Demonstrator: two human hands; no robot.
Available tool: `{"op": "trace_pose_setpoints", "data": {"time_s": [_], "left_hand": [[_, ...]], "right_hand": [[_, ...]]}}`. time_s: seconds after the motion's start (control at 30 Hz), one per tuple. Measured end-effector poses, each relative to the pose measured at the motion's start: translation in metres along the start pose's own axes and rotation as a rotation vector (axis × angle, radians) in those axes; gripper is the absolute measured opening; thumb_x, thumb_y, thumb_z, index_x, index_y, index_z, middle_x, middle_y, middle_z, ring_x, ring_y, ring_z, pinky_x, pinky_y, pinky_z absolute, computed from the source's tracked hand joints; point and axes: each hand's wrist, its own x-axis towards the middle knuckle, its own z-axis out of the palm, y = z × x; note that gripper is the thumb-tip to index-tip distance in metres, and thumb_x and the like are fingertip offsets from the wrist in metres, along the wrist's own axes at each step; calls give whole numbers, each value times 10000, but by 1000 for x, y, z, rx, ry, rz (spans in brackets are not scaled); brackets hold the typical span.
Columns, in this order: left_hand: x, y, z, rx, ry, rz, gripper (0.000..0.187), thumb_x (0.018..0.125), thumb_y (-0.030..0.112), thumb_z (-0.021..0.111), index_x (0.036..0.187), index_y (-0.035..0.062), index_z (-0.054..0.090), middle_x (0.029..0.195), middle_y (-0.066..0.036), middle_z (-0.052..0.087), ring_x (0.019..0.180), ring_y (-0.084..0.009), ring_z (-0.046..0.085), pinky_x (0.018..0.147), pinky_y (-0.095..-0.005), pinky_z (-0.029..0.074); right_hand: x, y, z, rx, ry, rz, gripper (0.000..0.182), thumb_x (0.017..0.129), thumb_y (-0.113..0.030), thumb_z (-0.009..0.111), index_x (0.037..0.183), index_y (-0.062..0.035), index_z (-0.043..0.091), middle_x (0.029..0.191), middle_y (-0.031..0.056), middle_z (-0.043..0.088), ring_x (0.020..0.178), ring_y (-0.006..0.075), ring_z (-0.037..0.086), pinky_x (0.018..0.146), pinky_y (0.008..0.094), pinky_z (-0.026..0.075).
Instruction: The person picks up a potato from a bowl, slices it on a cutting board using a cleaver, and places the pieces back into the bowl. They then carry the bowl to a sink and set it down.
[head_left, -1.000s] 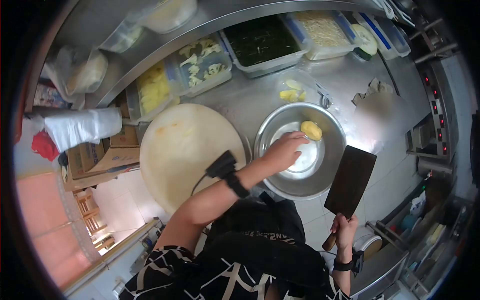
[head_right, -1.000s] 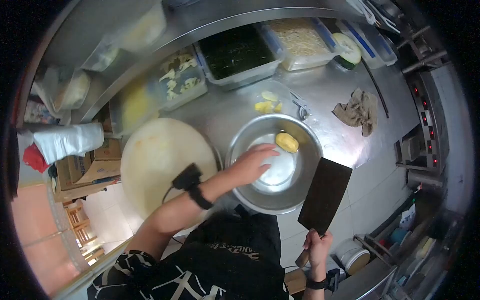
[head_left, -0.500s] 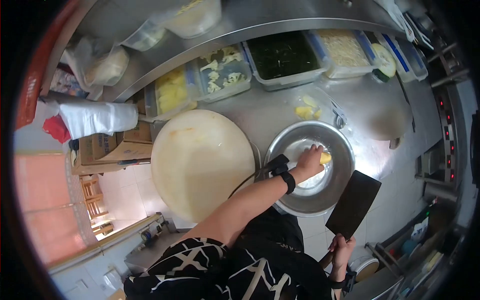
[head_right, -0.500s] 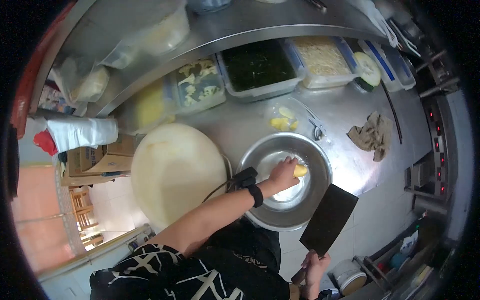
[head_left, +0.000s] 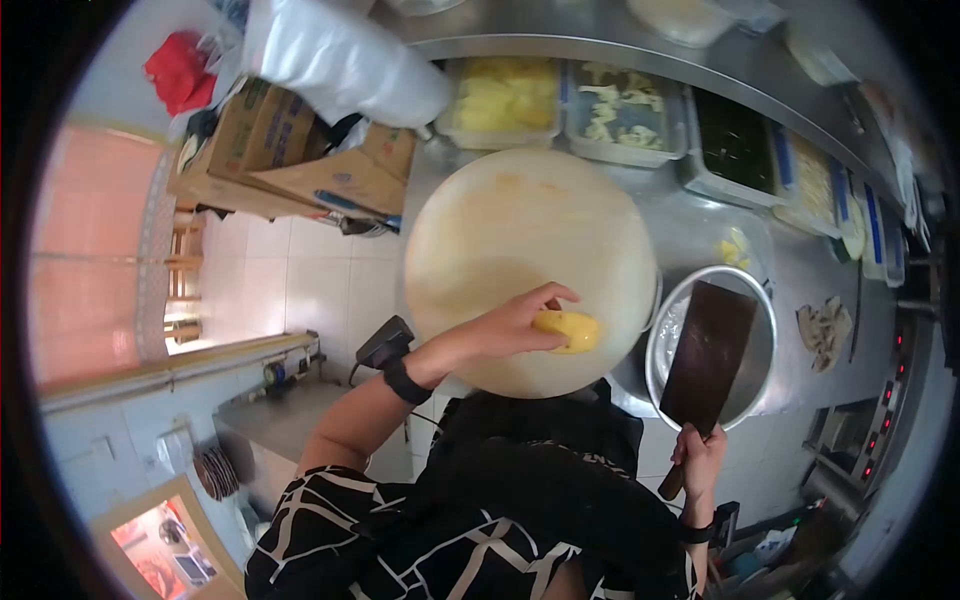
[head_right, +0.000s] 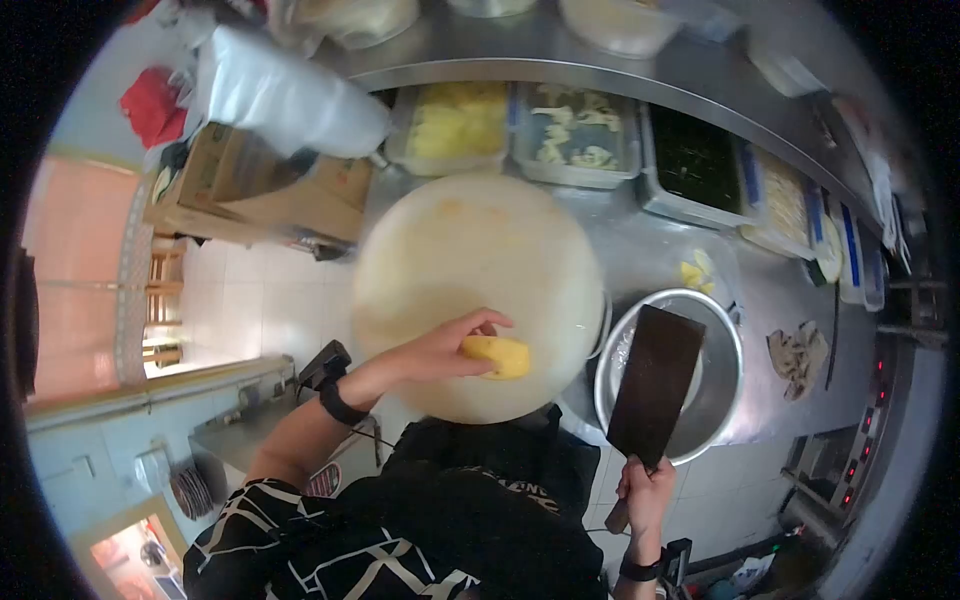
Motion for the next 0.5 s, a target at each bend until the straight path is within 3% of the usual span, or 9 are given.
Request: {"op": "trace_pose_setpoints", "data": {"time_s": [0.13, 0.2, 0.23, 0.27, 0.3, 0.33, 0.4, 0.5], "left_hand": [[-31, -48, -19, 22, 42, 9, 446, 790, 159, 643, 1192, 75, 468, 1013, -83, 503, 943, -195, 518, 816, -310, 446], [-36, -58, -19, 356, 176, 37, 467, 772, 223, 671, 1169, 61, 485, 1081, -129, 492, 973, -282, 538, 831, -359, 446], [-40, -57, -17, 340, 170, 28, 467, 772, 223, 671, 1169, 61, 485, 1081, -129, 492, 973, -282, 538, 831, -359, 446], [-41, -54, -17, 339, 314, 25, 494, 764, 243, 688, 1179, 69, 483, 1131, -129, 467, 983, -298, 530, 853, -370, 439], [-43, -50, -18, 338, 458, 21, 522, 755, 262, 706, 1188, 77, 481, 1181, -129, 442, 994, -314, 522, 874, -380, 431], [-46, -47, -20, 330, 454, 16, 522, 755, 262, 706, 1188, 77, 481, 1181, -129, 442, 994, -314, 522, 874, -380, 431], [-49, -45, -21, 356, 562, 135, 516, 723, 262, 739, 1160, 101, 517, 1234, -117, 397, 1047, -295, 494, 904, -385, 419], [-55, -50, -21, 396, 496, 264, 554, 673, 222, 774, 1157, 108, 530, 1191, -121, 445, 1110, -286, 425, 941, -389, 393]], "right_hand": [[7, -21, 49, -188, -169, 16, 158, 856, -71, 522, 702, -51, 497, 514, -3, 473, 405, 80, 458, 377, 237, 357], [11, -23, 65, -282, -270, 58, 103, 847, -68, 534, 764, -11, 553, 539, -2, 494, 448, 68, 461, 416, 240, 366], [12, -24, 72, -291, -269, 75, 103, 847, -68, 534, 764, -11, 553, 539, -2, 494, 448, 68, 461, 416, 240, 366], [14, -22, 79, -388, -282, 9, 79, 841, -61, 536, 818, 4, 575, 554, 10, 508, 475, 66, 460, 438, 243, 371], [17, -22, 87, -484, -296, -59, 102, 835, -55, 539, 873, 20, 596, 570, 23, 522, 503, 65, 459, 460, 245, 376], [18, -26, 95, -510, -314, -31, 205, 822, -45, 543, 1008, 28, 591, 612, 57, 565, 542, 63, 457, 489, 254, 386], [19, -30, 106, -563, -315, -40, 231, 819, -45, 546, 1035, 25, 585, 618, 71, 572, 542, 60, 465, 494, 258, 394], [20, -29, 113, -596, -313, -76, 302, 812, -52, 556, 1106, 15, 565, 605, 105, 579, 516, 75, 490, 488, 269, 408]]}}
